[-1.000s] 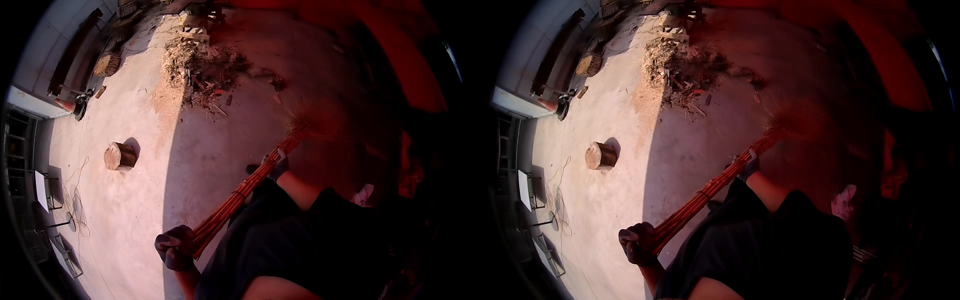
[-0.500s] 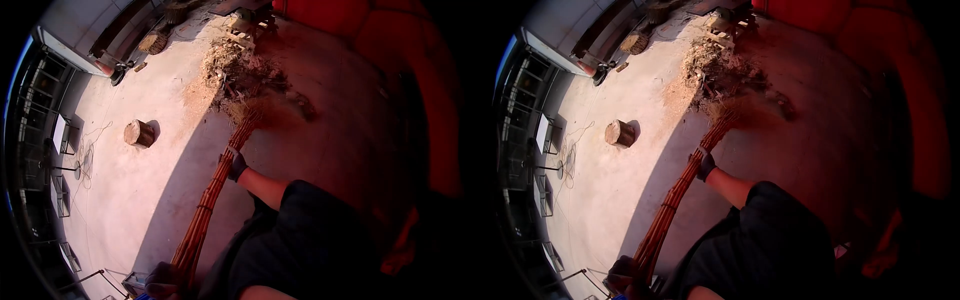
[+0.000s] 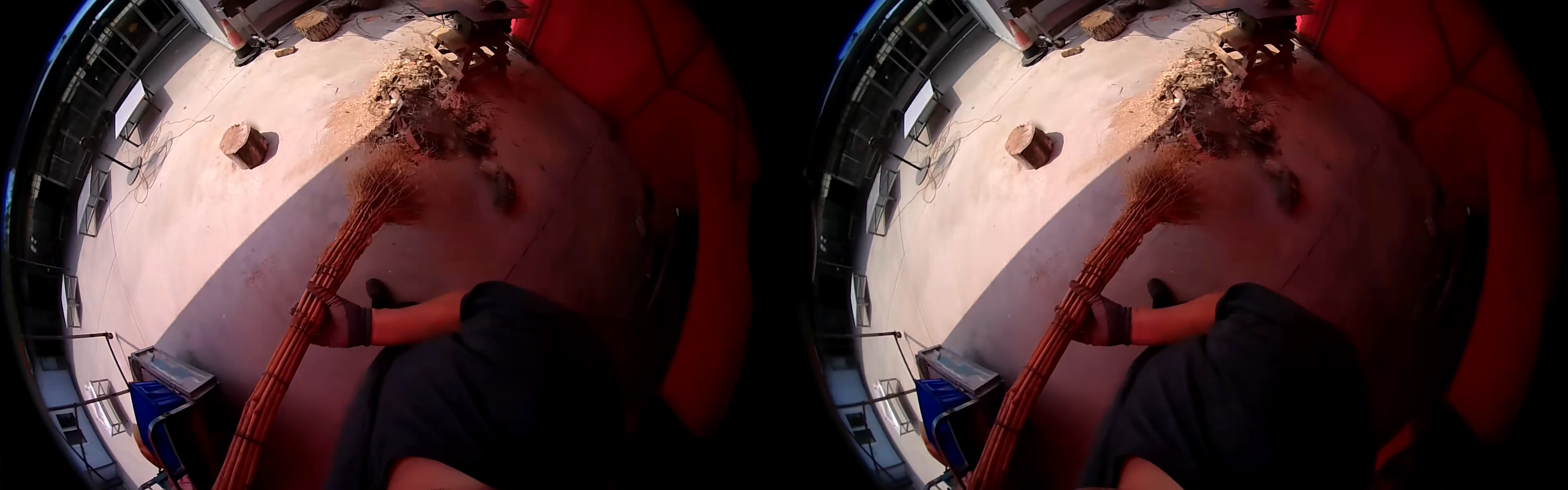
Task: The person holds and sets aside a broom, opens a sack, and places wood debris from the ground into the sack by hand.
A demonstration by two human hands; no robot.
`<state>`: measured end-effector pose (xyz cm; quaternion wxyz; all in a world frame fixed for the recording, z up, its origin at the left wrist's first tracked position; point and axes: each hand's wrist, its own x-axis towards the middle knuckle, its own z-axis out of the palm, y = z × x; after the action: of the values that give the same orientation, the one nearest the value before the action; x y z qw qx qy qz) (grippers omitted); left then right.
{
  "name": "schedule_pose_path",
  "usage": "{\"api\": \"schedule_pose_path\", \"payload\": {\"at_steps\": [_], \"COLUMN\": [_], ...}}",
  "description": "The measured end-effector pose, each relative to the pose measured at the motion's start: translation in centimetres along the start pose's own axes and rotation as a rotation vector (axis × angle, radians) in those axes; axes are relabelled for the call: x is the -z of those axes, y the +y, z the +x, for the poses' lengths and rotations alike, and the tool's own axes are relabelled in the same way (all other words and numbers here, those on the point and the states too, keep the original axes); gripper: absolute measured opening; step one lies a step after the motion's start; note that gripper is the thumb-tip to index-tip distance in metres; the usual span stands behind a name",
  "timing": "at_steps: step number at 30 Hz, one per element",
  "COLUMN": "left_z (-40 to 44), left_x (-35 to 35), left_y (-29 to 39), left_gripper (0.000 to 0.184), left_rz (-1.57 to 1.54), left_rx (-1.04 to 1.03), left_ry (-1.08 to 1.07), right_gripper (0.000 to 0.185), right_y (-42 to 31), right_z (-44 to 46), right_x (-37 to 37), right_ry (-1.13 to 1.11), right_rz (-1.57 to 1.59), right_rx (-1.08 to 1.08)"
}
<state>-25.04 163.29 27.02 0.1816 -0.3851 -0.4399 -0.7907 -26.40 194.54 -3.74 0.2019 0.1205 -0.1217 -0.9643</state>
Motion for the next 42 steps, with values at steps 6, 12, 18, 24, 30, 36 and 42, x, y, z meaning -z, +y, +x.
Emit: {"api": "schedule_pose_path", "payload": {"at_steps": [6, 12, 18, 24, 30, 36, 42], "left_z": [-7.2, -13.3, -19.6, -25.1, -29.6, -31.2, -27.2], "left_x": [-4.9, -11.3, -17.6, -24.1, -24.2, -24.9, -30.4], "left_y": [5.2, 6.3, 1.9, -9.0, -6.8, 11.3, 10.9], "left_gripper": [0.036, 0.038, 0.039, 0.034, 0.035, 0.035, 0.03], "left_rz": [0.305, 0.759, 1.273, 1.134, 1.109, 2.356, 2.06], "left_rx": [-0.042, -0.071, 0.033, 0.452, 0.431, -0.088, -0.052], "left_ry": [0.168, 0.322, 0.481, 0.789, 0.77, 0.21, 0.517], "right_gripper": [0.047, 0.025, 0.016, 0.02, 0.026, 0.016, 0.02], "right_y": [8.4, 10.5, -2.6, -22.1, -23.5, -6.1, 2.5], "right_z": [-3.7, -0.4, -2.8, -13.2, -11.5, -13.1, -12.2], "right_x": [-2.3, 4.6, 16.7, 20.1, 17.5, 7.9, 2.8], "right_ry": [-0.01, 0.243, 0.75, 0.858, 0.848, 0.707, 0.522], "right_rz": [-0.006, -0.063, -0.325, -0.489, -0.414, -0.225, -0.276], "right_rx": [-0.224, -0.225, -0.3, -0.013, 0.127, -0.361, -0.719]}}
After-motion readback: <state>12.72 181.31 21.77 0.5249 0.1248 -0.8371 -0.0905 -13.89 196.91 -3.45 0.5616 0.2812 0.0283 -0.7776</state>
